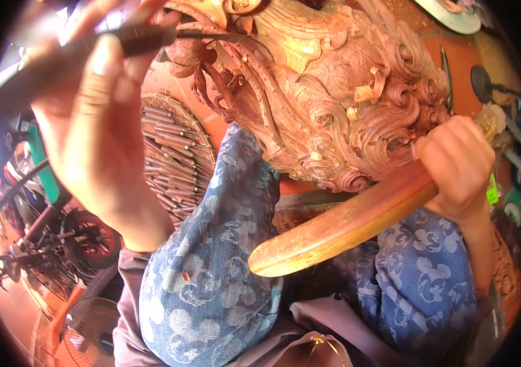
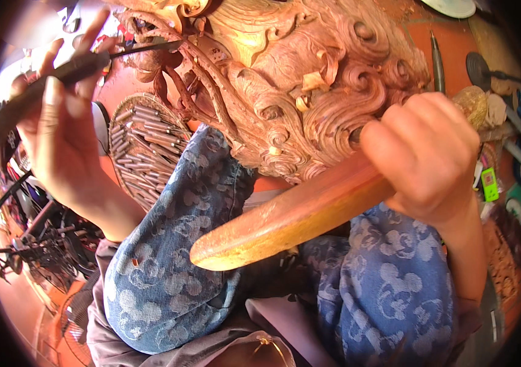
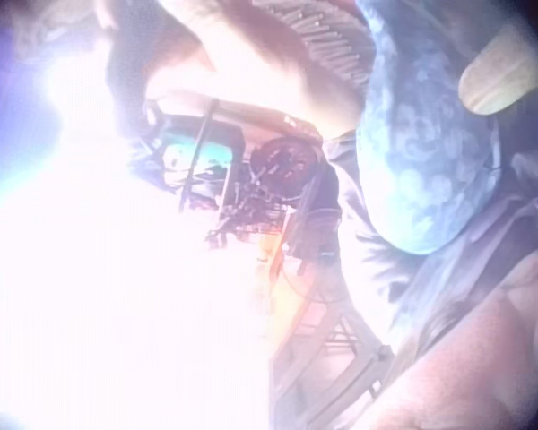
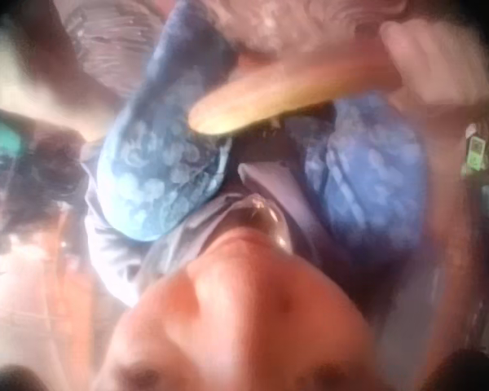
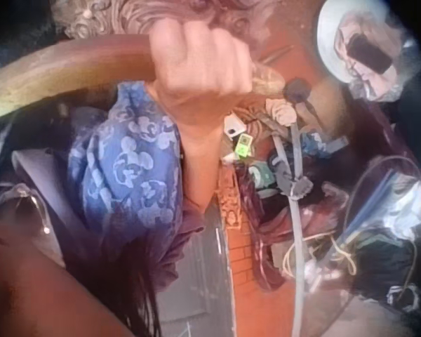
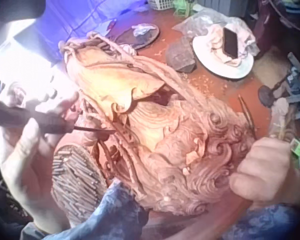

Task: The person is carving a large, ornate wooden piece using a chisel and mallet. They repeatedly strike the chisel to shape the wood, occasionally switching chisels from a nearby basket.

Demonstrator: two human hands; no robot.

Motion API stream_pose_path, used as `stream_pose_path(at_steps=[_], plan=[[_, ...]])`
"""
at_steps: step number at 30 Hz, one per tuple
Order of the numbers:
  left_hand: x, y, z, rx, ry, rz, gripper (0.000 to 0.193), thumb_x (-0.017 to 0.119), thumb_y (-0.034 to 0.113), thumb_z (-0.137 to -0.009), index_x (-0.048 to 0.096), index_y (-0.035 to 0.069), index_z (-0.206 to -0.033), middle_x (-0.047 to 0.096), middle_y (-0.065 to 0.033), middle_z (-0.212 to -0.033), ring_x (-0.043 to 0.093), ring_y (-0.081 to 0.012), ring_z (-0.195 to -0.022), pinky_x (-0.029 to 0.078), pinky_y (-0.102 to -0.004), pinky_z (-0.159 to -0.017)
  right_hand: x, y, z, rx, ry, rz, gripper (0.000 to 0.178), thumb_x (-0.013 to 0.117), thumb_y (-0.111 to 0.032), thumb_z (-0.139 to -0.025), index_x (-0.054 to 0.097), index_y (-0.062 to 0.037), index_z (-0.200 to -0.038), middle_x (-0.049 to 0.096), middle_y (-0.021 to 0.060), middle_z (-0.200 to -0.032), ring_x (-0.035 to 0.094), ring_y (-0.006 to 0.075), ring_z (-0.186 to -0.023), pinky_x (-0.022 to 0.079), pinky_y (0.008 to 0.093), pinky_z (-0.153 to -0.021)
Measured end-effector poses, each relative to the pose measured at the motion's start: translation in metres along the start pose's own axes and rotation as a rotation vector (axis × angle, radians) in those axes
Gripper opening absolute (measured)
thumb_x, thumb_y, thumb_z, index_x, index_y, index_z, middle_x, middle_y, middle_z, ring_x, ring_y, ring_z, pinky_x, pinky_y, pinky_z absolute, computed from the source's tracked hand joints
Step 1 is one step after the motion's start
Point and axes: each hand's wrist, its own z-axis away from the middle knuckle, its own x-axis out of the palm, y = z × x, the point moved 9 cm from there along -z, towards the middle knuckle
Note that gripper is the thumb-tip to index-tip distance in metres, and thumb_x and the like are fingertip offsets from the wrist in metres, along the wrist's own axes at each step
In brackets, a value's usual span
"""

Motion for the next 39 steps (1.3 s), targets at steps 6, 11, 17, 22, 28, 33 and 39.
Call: stream_pose_path(at_steps=[6, 11, 17, 22, 28, 33, 39], plan=[[0.035, -0.005, 0.054, 0.562, -0.117, -0.659, 0.042, 0.071, -0.008, -0.078, 0.050, 0.008, -0.111, 0.058, -0.0199, -0.114, 0.061, -0.0422, -0.108, 0.054, -0.0537, -0.092, 0.020, -0.025, 0.021, 0.083, -0.025, -0.059, 0.014, 0.059, -0.016, -0.062, 0.051, -0.0061, -0.067, 0.040, 0.0061, -0.062, 0.047, 0.0240, -0.056, 0.041, 0.0352, -0.052], [0.046, -0.034, 0.068, 0.531, -0.183, -0.577, 0.032, 0.077, -0.006, -0.070, 0.061, 0.000, -0.097, 0.064, -0.0236, -0.107, 0.064, -0.0409, -0.108, 0.054, -0.0453, -0.092, 0.026, -0.024, 0.028, 0.136, -0.099, -0.082, 0.015, 0.060, -0.016, -0.061, 0.049, -0.0068, -0.066, 0.039, 0.0067, -0.062, 0.047, 0.0252, -0.058, 0.040, 0.0371, -0.054], [0.047, -0.043, 0.061, 0.541, -0.244, -0.654, 0.032, 0.073, 0.000, -0.068, 0.062, -0.004, -0.098, 0.062, -0.0252, -0.106, 0.061, -0.0457, -0.111, 0.054, -0.0479, -0.091, 0.034, -0.019, 0.028, 0.145, -0.109, -0.113, 0.016, 0.061, -0.015, -0.060, 0.049, -0.0061, -0.067, 0.040, 0.0074, -0.063, 0.048, 0.0266, -0.058, 0.040, 0.0384, -0.055], [0.047, -0.044, 0.058, 0.545, -0.280, -0.642, 0.029, 0.074, -0.002, -0.067, 0.064, -0.005, -0.094, 0.062, -0.0241, -0.104, 0.063, -0.0453, -0.108, 0.054, -0.0477, -0.091, 0.034, -0.018, 0.026, 0.138, -0.110, -0.122, 0.016, 0.061, -0.013, -0.060, 0.049, -0.0050, -0.068, 0.040, 0.0079, -0.064, 0.048, 0.0270, -0.058, 0.040, 0.0386, -0.055], [0.047, -0.043, 0.059, 0.572, -0.242, -0.656, 0.028, 0.075, -0.003, -0.066, 0.067, -0.004, -0.093, 0.063, -0.0222, -0.100, 0.065, -0.0432, -0.105, 0.055, -0.0468, -0.091, 0.032, -0.018, 0.026, 0.119, -0.103, -0.105, 0.014, 0.061, -0.010, -0.063, 0.053, -0.0032, -0.072, 0.043, 0.0086, -0.066, 0.049, 0.0274, -0.060, 0.042, 0.0391, -0.056], [0.050, -0.042, 0.058, 0.581, -0.254, -0.682, 0.030, 0.077, -0.003, -0.063, 0.070, -0.001, -0.093, 0.062, -0.0188, -0.096, 0.066, -0.0413, -0.103, 0.057, -0.0461, -0.088, 0.029, -0.015, 0.028, 0.143, -0.058, -0.101, 0.019, 0.063, -0.010, -0.065, 0.057, -0.0013, -0.082, 0.051, 0.0102, -0.073, 0.054, 0.0292, -0.066, 0.045, 0.0398, -0.061], [0.035, -0.039, 0.050, 0.560, -0.184, -0.672, 0.027, 0.074, -0.005, -0.072, 0.070, 0.003, -0.097, 0.064, -0.0169, -0.100, 0.067, -0.0374, -0.102, 0.058, -0.0431, -0.087, 0.009, -0.011, 0.014, 0.189, -0.059, -0.076, 0.028, 0.067, -0.012, -0.063, 0.059, -0.0007, -0.087, 0.055, 0.0111, -0.077, 0.057, 0.0303, -0.070, 0.047, 0.0411, -0.065]])
